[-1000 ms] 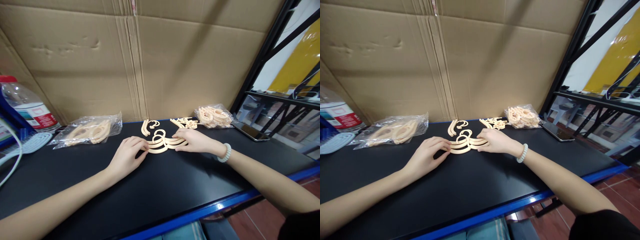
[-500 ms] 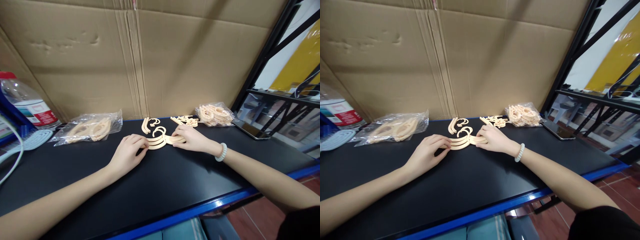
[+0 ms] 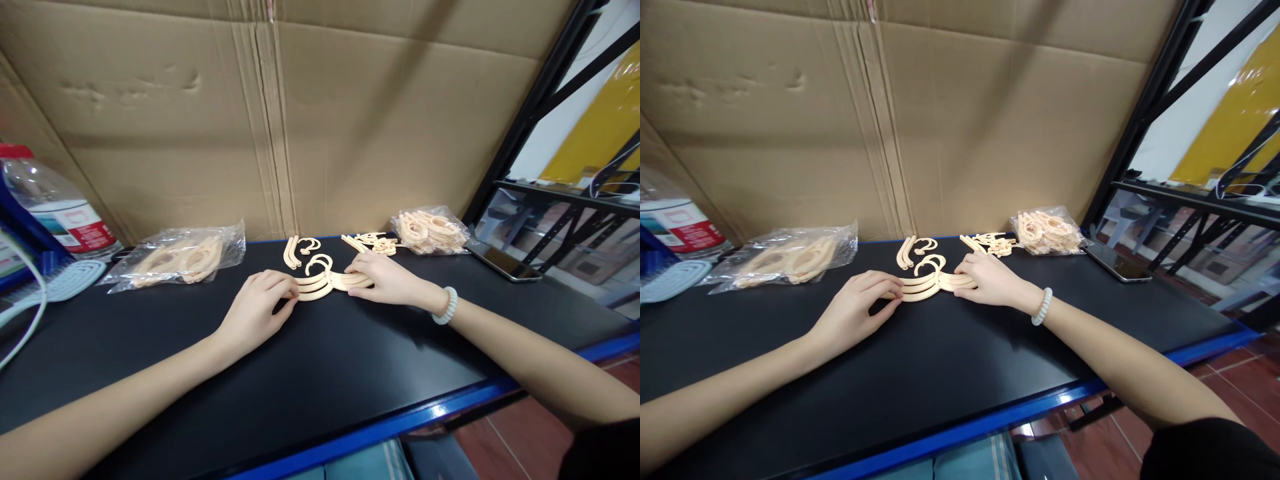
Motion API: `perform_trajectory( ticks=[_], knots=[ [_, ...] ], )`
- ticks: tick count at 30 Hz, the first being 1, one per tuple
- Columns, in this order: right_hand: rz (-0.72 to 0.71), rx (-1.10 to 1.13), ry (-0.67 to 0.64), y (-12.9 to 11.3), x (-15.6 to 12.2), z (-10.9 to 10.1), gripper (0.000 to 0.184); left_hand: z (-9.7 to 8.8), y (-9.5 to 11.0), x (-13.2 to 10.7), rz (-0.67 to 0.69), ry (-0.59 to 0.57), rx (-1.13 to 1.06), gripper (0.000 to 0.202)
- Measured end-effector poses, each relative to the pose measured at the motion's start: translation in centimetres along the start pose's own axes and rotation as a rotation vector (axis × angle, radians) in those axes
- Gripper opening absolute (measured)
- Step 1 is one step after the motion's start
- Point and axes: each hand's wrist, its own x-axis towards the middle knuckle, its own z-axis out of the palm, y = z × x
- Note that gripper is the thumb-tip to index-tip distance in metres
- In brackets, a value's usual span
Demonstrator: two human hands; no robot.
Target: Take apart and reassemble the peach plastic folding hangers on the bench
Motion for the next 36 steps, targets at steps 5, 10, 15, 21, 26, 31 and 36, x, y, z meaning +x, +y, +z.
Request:
perform_trajectory(
  ticks=[5,10,15,21,26,31,36],
  knots=[
    [-0.002,0.045,-0.086,0.9,-0.3,-1.5,0.035,0.1,0.0,-0.1,0.025,-0.016,-0.055,0.02],
    [0.037,0.086,-0.125,2.6,-0.7,-3.5,0.027,-0.1,0.2,-0.1,0.121,-0.093,-0.104,0.015],
    [0.087,0.1,-0.162,4.0,-0.9,-4.4,0.026,-0.2,0.2,-0.1,0.151,-0.095,-0.115,0.016],
    [0.092,0.113,-0.191,4.6,-0.9,-3.9,0.033,-0.3,0.0,-0.1,0.161,-0.105,-0.124,0.018],
    [0.034,0.125,-0.152,4.2,-0.6,-3.1,0.03,-0.3,-0.1,0.0,0.156,-0.129,-0.115,0.018],
    [0.056,0.132,-0.2,3.8,-0.6,-2.6,0.03,-0.3,-0.1,-0.1,0.147,-0.131,-0.115,0.018],
    [0.05,0.108,-0.137,3.8,-0.4,-2.1,0.032,-0.2,0.0,0.0,0.144,-0.123,-0.114,0.018]
  ],
)
